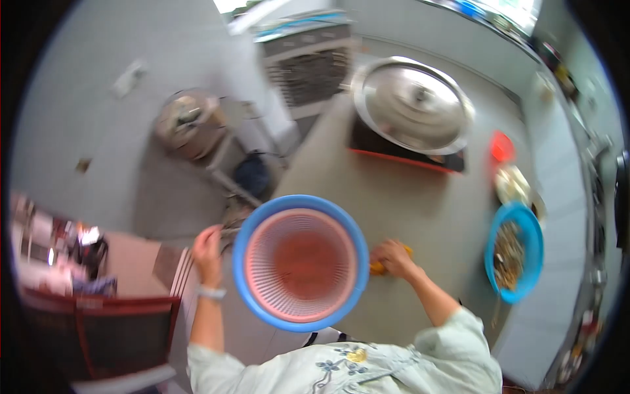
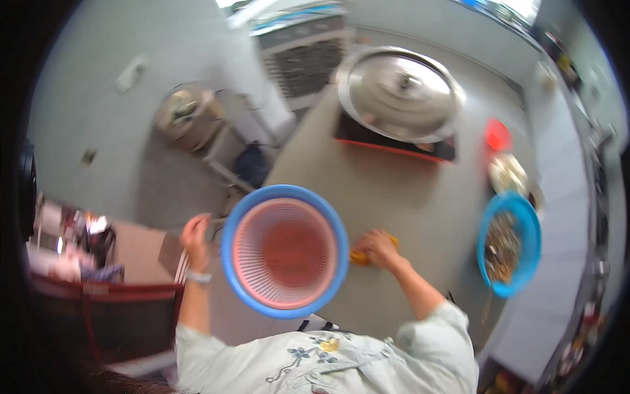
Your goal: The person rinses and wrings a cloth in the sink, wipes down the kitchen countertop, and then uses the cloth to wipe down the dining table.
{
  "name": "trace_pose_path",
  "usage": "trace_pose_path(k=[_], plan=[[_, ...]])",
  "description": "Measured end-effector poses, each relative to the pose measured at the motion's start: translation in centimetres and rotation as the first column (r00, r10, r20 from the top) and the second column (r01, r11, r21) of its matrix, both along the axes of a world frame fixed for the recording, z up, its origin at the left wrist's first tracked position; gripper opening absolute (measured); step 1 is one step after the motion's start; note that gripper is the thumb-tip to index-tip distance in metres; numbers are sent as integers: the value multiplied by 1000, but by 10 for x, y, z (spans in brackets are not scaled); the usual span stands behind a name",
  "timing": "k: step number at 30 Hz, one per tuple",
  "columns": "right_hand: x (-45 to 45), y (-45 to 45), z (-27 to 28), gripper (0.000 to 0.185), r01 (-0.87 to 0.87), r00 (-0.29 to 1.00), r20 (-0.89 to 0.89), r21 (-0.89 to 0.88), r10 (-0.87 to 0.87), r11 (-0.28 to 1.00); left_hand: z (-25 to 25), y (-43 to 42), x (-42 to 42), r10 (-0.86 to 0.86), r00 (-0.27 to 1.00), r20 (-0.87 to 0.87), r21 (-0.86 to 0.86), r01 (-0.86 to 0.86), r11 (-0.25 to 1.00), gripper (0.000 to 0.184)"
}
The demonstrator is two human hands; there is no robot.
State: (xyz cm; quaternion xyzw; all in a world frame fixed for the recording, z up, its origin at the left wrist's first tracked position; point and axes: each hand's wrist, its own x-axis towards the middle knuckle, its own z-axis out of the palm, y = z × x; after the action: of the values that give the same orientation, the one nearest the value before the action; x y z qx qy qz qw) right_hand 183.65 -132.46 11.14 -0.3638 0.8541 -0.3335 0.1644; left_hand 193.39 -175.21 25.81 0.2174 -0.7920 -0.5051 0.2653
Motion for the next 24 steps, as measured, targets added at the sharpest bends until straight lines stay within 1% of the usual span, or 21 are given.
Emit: trace_pose_path(k=[2,3,4,5,6,7,8,10,11,12,13,14,15,16,17,18,19,21,22,23,24], plan=[[5,13,1,35,-43,987,150,-145,65,988,34,29,-45,-120,992,-36,52,122,991,17],[2,20,28,38,15,909,411,-194,67,981,17,23,-70,-256,963,-82,-294,222,930,17],[2,26,54,42,299,686,728,-282,1,912,16,31,-96,-280,958,-63,-274,253,928,17],[-9,34,77,43,345,791,609,-366,-58,864,9,39,-120,-305,949,-77,-379,255,890,20],[-28,59,57,43,522,740,621,-287,-258,803,11,54,-148,-341,940,-32,-42,339,940,23],[-46,74,47,43,597,786,473,-409,-399,690,15,73,-171,-325,946,-2,81,324,943,24],[-66,92,37,43,636,761,331,-547,-558,544,1,85,-198,-364,931,-35,77,366,927,24],[-133,161,-17,42,757,504,268,-595,-821,270,-8,114,-241,-447,893,49,299,414,860,31],[-149,174,-18,43,761,426,180,-601,-887,243,-38,120,-266,-421,907,26,170,411,896,25],[-164,191,-14,44,768,331,89,-604,-939,214,-48,134,-283,-418,900,121,142,401,905,24],[-179,202,-13,44,764,341,90,-607,-936,220,-52,145,-296,-411,886,214,117,395,911,23],[-194,213,-15,46,837,198,-83,-505,-977,212,-56,153,-306,-406,889,214,119,388,914,23],[-207,223,-20,48,899,62,-269,-404,-961,171,-60,159,-316,-432,843,320,-1,456,890,25],[-223,234,-33,48,899,64,-271,-403,-960,173,-64,166,-325,-439,791,426,-113,528,842,28],[-238,244,-51,56,847,198,100,-519,-975,119,-73,172,-335,-440,791,426,-111,528,842,28],[-245,252,-65,63,800,344,438,-600,-831,15,-83,178,-345,-447,768,458,-116,550,827,28],[-245,257,-72,63,800,341,437,-600,-832,13,-87,184,-349,-454,744,489,-119,573,811,28],[-247,263,-83,70,822,502,575,-549,-646,150,-94,194,-353,-454,729,513,-129,588,799,22],[-251,259,-84,70,820,504,575,-552,-645,149,-91,197,-353,-448,714,539,-139,599,789,22],[-256,253,-83,72,812,531,629,-570,-568,126,-78,198,-350,-488,658,573,-23,608,793,25],[-261,249,-83,74,804,555,676,-586,-484,102,-82,199,-353,-486,660,573,-26,607,795,25]])
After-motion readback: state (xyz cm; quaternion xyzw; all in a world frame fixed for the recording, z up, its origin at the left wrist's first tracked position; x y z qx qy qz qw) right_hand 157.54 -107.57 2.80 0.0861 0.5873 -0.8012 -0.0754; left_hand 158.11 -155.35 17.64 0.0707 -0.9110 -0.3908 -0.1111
